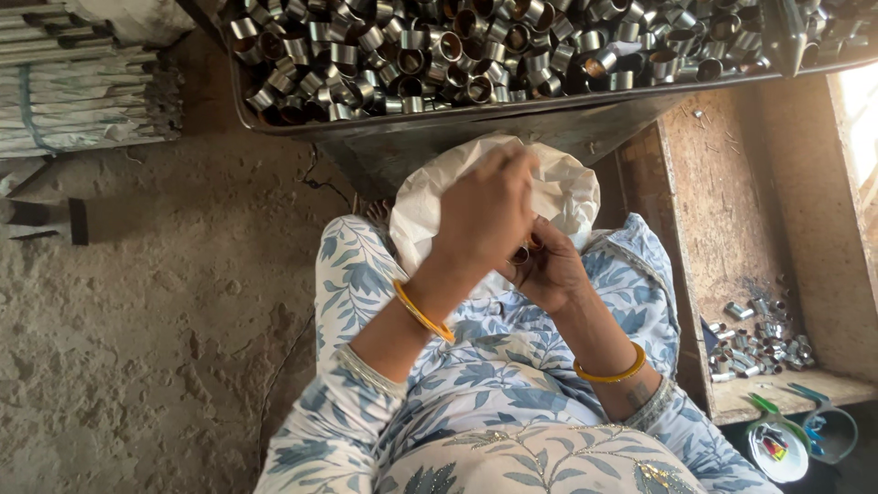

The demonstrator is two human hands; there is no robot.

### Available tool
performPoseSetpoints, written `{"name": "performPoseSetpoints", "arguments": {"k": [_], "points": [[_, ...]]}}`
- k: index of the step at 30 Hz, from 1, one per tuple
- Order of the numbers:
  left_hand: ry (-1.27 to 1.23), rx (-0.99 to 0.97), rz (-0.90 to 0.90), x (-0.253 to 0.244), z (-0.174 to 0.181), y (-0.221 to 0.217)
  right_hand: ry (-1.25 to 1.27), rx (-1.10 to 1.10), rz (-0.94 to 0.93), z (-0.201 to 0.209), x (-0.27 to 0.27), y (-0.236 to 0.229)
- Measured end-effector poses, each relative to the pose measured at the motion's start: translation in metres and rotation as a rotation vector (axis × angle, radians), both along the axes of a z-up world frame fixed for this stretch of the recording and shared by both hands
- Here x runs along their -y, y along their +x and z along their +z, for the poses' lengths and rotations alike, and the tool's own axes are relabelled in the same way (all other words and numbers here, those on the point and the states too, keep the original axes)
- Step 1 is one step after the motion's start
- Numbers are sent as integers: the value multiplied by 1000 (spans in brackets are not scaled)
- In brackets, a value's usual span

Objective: The person sits on the floor and repeatedly picks small cylindrical metal parts from a white sack, inspects them by hand, and places them into a large metal tray. The person handles the parts one at a time or in small handfuls, transferring them from the sack to the tray throughout the clip.

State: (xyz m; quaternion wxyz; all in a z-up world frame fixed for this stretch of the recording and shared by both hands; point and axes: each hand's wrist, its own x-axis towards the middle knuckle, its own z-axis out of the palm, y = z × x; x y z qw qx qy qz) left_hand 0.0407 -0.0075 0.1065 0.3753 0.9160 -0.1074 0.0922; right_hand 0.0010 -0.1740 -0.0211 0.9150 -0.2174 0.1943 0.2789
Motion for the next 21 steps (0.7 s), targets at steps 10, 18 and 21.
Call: {"name": "performPoseSetpoints", "arguments": {"k": [10,18,21], "points": [[289,365,208,-60,-12,124,-70,137,69,38,-5,1],[186,628,155,-76,-2,124,-120,122,63,46,2,5],[-208,504,58,-64,7,82,-80,118,70,47,4,5]]}}
